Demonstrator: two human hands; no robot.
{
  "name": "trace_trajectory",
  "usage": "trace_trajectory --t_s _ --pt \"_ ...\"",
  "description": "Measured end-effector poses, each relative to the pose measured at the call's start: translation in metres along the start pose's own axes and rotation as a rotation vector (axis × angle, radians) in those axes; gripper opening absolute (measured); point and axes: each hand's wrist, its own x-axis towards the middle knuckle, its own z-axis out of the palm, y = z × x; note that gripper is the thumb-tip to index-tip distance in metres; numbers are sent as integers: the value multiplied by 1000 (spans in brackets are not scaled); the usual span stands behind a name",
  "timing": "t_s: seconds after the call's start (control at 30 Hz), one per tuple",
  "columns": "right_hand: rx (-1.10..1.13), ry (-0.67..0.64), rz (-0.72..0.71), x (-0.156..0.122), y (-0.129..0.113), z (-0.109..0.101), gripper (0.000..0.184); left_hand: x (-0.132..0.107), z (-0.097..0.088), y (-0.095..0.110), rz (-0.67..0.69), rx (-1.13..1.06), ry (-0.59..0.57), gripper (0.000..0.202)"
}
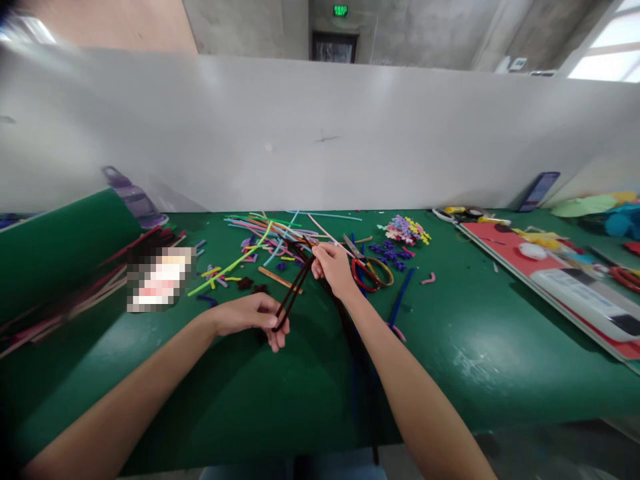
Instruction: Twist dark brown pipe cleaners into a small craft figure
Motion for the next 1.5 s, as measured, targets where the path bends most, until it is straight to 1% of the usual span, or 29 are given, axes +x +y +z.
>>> trace_trajectory --t_s 0.17,0.37,0.57,0.9,1.13,1.23,1.37,1.43,1.5 --pt "-4 -1 9 0 0 0 33 1 -1 -1 -4 10 22 31" --pt "-3 -5 9 0 0 0 34 1 -2 -1 -5 37 18 31" --pt "-6 -13 6 0 1 0 34 1 -1 0 12 95 59 31" --pt "-12 -20 -7 -1 -1 2 34 -1 -1 2 -27 132 61 27" --pt "-40 -37 -10 -1 -1 2 35 0 -2 0 -30 139 65 25" --pt "-70 -88 0 -2 -6 1 35 1 -1 -1 -35 112 80 25" --pt "-173 -269 48 -7 -9 5 39 2 0 -1 -41 90 91 22" --pt "-229 -366 93 -10 -8 8 36 2 0 -1 -42 91 89 20" --pt "-282 -433 132 -13 -6 11 31 2 0 0 -46 94 85 19"
